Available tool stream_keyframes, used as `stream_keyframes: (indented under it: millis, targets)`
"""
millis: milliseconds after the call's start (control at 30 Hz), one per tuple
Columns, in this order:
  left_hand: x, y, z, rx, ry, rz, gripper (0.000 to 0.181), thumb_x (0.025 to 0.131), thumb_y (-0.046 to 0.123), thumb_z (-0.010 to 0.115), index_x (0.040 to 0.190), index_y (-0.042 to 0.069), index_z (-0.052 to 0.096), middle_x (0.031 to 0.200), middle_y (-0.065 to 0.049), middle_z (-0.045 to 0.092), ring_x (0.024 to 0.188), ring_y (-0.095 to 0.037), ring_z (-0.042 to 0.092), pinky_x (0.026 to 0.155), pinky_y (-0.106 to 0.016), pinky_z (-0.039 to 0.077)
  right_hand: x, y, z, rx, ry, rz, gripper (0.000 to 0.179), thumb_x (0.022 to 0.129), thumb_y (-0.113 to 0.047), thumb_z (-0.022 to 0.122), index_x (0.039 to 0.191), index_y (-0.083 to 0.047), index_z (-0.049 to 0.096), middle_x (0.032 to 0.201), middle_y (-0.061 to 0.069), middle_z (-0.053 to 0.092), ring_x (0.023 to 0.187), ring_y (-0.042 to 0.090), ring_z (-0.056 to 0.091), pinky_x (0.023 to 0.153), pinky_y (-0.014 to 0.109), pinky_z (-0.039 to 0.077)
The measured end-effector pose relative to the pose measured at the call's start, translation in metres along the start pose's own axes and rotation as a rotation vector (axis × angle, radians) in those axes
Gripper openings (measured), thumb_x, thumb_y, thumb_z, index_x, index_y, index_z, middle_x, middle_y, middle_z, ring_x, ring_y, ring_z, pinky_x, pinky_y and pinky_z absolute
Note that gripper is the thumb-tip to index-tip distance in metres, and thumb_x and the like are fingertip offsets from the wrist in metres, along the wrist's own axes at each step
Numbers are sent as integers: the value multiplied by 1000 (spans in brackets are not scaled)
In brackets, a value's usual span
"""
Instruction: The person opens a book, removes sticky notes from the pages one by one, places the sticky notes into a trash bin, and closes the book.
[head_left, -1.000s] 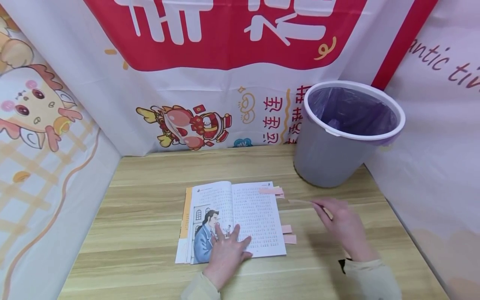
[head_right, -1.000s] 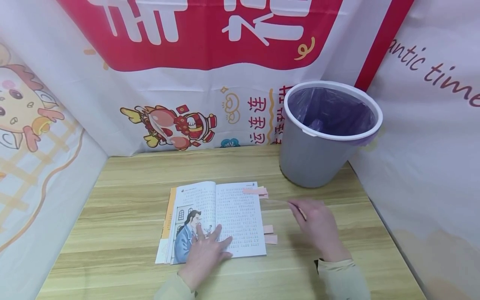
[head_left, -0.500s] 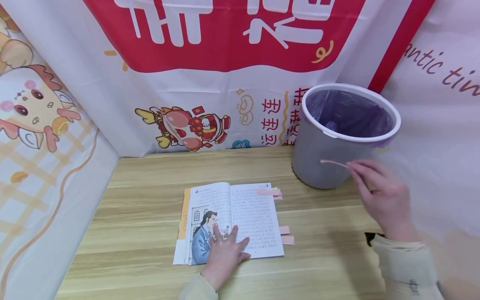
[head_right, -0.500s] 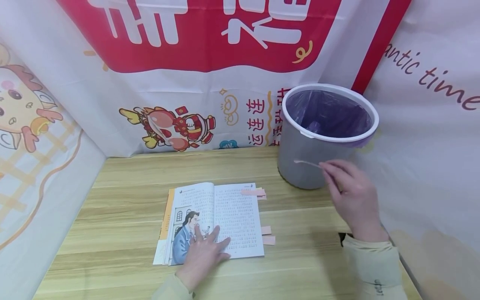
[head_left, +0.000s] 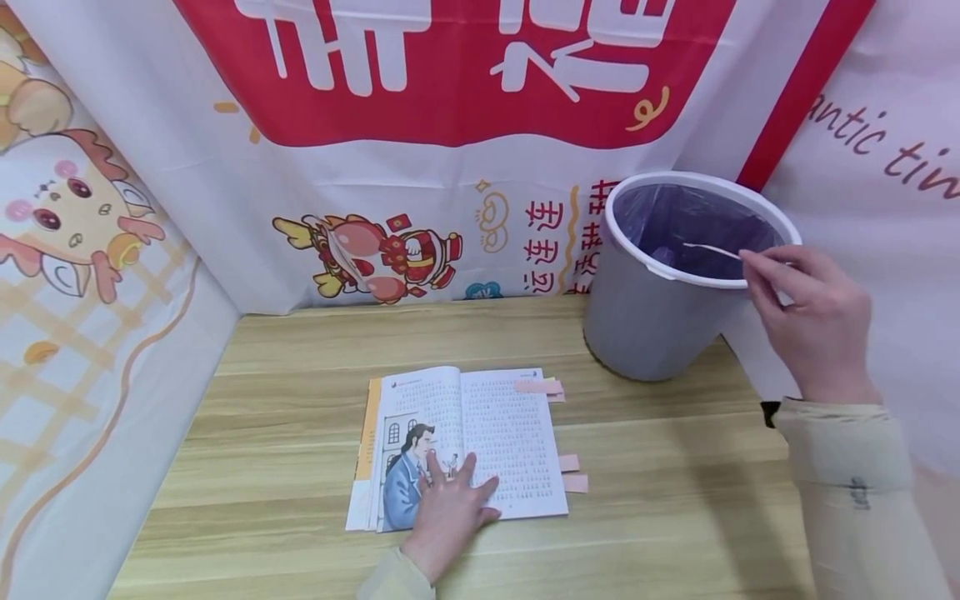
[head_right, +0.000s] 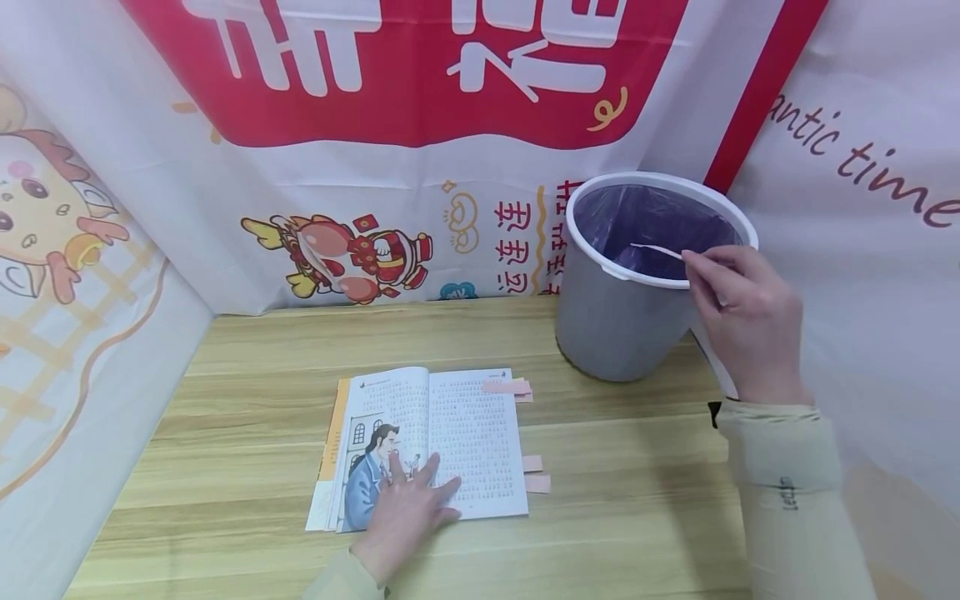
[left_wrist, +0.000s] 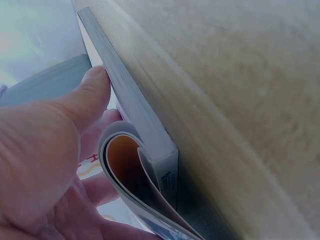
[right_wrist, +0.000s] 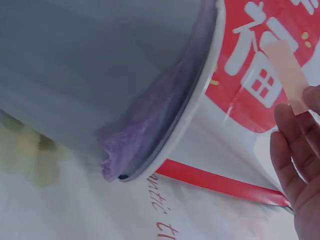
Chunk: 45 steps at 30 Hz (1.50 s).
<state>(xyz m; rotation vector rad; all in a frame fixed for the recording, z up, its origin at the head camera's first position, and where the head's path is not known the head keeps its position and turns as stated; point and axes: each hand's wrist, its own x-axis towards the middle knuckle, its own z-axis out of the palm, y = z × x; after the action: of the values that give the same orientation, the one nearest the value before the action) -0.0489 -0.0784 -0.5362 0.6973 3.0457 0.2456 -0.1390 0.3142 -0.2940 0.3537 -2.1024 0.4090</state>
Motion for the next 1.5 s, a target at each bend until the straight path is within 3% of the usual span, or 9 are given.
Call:
stream_keyframes:
  millis: [67,167,300,467,700,800,1033,1300,1500]
  targets:
    - [0,0,0,5,1,4,51,84,58,63,128,33,67,144,-17,51,116,-76,33,83,-78,42,5,6,4,-19,-14,8,22,86,-2,75,108,-2,76,97,20,69,87,37,63,96,9,40]
    - [0,0,0,12,5,10,50,85,58,63,128,33,67,143,-17,52,115,-76,33,82,-78,42,11,14,10,-62,-67,21,23,88,-4,73,111,-1,75,99,20,69,90,36,63,94,31,52]
    - [0,0,1,13,5,12,50,84,58,63,127,33,68,142,-17,53,114,-76,34,81,-78,43,20,22,18,-106,-134,40,26,92,-5,68,118,-2,72,102,20,67,94,37,62,87,54,53]
    - [0,0,0,11,0,10,49,85,58,63,127,33,68,142,-17,53,114,-76,34,82,-78,43,28,33,31,-120,-166,80,26,92,-6,64,116,0,72,103,21,67,93,40,62,83,57,53]
    - [-1,-1,2,15,18,15,49,84,58,63,127,33,68,141,-17,54,113,-76,35,81,-78,43,31,45,48,-174,-322,268,32,97,-14,56,122,2,68,111,28,66,100,47,60,87,60,50]
    - [-1,-1,2,21,19,16,50,84,59,62,127,34,68,142,-17,53,114,-76,35,81,-78,43,32,49,53,-182,-340,309,33,97,-16,54,122,2,67,112,30,65,101,48,59,87,61,49]
    - [-1,-3,3,29,34,22,49,84,59,63,125,33,69,140,-18,55,113,-76,36,79,-77,44,35,53,57,-168,-358,303,33,96,-16,55,118,3,70,112,29,66,102,48,60,84,62,47]
    - [0,-3,2,20,14,18,49,85,59,63,127,34,68,141,-17,54,114,-76,35,80,-78,43,37,52,56,-135,-410,317,32,96,-14,55,117,5,70,115,29,66,108,46,58,93,61,45]
    - [0,-3,2,13,8,17,49,85,58,63,127,33,68,141,-17,54,114,-76,35,80,-78,43,35,45,54,-110,-352,273,30,96,-14,57,115,5,70,113,29,66,107,46,59,94,61,45]
